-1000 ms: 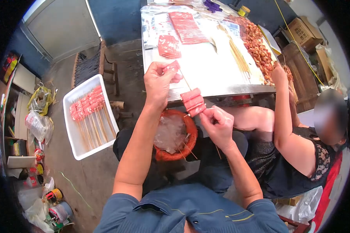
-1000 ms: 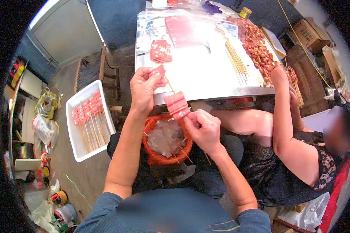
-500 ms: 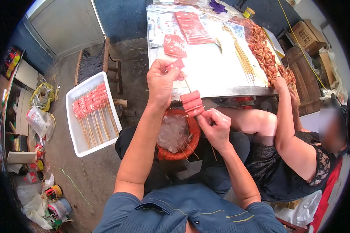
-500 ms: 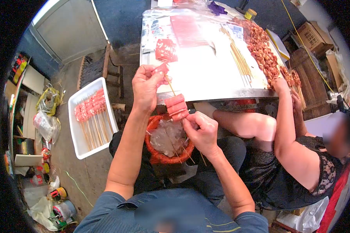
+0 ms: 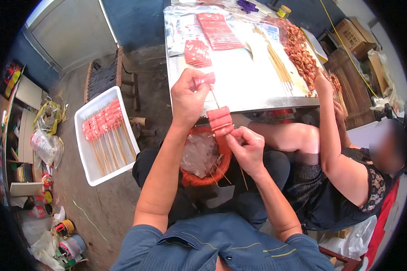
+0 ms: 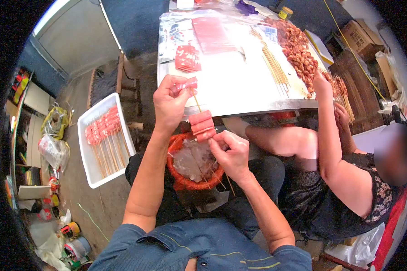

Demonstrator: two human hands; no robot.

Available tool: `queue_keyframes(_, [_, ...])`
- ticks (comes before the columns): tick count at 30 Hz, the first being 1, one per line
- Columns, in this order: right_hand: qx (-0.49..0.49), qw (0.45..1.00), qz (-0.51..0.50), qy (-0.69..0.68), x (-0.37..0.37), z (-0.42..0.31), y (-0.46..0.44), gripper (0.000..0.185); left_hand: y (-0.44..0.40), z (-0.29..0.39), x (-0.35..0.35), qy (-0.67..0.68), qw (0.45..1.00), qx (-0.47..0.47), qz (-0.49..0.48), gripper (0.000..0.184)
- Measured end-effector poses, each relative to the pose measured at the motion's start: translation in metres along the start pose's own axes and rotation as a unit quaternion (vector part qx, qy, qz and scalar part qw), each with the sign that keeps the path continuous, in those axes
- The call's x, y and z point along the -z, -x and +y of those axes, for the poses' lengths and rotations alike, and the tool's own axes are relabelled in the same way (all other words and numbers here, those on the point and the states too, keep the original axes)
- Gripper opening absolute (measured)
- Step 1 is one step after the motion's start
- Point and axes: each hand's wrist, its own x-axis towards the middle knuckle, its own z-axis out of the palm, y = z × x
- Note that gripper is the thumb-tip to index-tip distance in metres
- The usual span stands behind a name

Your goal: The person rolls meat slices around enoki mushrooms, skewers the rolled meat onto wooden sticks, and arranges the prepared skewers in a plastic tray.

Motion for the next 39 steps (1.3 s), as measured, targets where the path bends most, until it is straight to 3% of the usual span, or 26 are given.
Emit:
queue_keyframes(11, [-0.039,0.999,0.018,-0.022,-0.002,0.001,0.004,0.010,0.008,0.005,-0.004,0.035,0.996,0.077,-0.009,0.014])
queue_keyframes(14, [-0.075,0.995,0.036,-0.062,-0.003,0.002,0.000,0.010,0.013,0.008,-0.007,0.078,0.989,0.105,-0.069,0.009])
queue_keyframes(18, [-0.091,0.987,0.067,-0.111,-0.002,0.015,-0.006,0.012,0.015,0.013,-0.006,0.036,0.986,0.094,-0.130,0.009])
queue_keyframes(21, [-0.084,0.988,0.074,-0.103,0.002,0.011,-0.010,0.013,0.014,0.014,-0.009,0.069,0.979,0.122,-0.151,0.021])
queue_keyframes(23, [-0.077,0.989,0.078,-0.102,0.002,0.010,-0.012,0.014,0.018,0.017,-0.014,0.178,0.961,0.173,-0.126,0.041])
queue_keyframes(24, [-0.072,0.987,0.085,-0.115,0.002,0.009,-0.013,0.014,0.020,0.019,-0.015,0.177,0.961,0.172,-0.127,0.041])
queue_keyframes(26, [-0.066,0.985,0.096,-0.127,0.002,0.009,-0.017,0.014,0.023,0.026,-0.019,0.218,0.943,0.238,-0.087,0.058])
queue_keyframes(29, [-0.045,0.984,0.100,-0.144,0.002,0.009,-0.024,0.013,0.030,0.028,-0.023,0.286,0.906,0.268,-0.162,0.058])
queue_keyframes(35, [-0.002,0.994,0.081,-0.074,-0.001,0.004,-0.033,0.012,0.036,0.013,-0.026,0.359,0.888,0.267,-0.106,0.043])
queue_keyframes(39, [-0.041,0.998,0.041,-0.021,-0.001,0.000,-0.022,0.012,0.038,0.007,-0.020,0.364,0.887,0.262,-0.107,0.042])
